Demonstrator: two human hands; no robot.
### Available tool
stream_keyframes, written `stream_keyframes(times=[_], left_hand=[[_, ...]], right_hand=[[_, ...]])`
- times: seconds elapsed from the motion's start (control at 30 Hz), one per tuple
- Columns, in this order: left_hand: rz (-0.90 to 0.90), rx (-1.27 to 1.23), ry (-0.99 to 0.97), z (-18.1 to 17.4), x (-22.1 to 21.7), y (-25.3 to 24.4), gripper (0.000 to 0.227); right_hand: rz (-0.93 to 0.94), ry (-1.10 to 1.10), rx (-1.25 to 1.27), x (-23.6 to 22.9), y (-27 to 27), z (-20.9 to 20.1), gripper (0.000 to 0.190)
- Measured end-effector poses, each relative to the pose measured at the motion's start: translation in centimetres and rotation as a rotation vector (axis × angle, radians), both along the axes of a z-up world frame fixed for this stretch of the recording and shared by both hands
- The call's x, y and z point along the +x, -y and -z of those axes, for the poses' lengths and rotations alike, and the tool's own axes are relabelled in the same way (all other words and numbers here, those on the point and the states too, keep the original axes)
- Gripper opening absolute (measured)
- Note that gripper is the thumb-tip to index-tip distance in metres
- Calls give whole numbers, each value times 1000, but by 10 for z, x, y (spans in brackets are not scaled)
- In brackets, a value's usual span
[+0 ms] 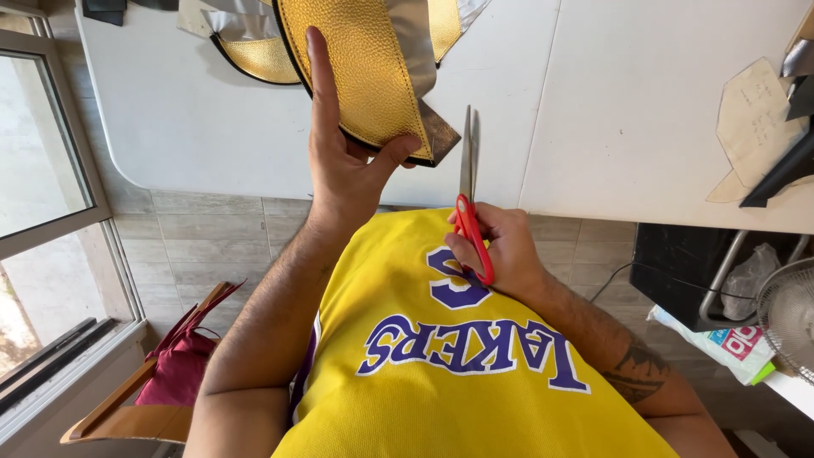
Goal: Cutting leather patterns with scissors and applying adhesive tape to the edges for assembly.
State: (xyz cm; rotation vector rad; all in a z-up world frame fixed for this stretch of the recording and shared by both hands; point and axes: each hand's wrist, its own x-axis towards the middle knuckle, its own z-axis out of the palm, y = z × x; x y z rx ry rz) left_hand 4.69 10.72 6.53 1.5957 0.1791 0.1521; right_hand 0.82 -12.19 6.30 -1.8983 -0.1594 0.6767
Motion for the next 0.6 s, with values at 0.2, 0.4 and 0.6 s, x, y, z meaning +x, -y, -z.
stream_keyframes(times=[0.2, 0.4, 0.6], left_hand=[[48, -8, 20, -1, 4, 1, 114], [10, 98, 130, 5, 4, 5, 73], [-76, 140, 84, -3, 10, 5, 66]], right_hand=[[-105, -168, 55, 14, -2, -8, 34], [-77, -255, 27, 11, 3, -12, 30], [-123, -254, -42, 20, 3, -12, 37]])
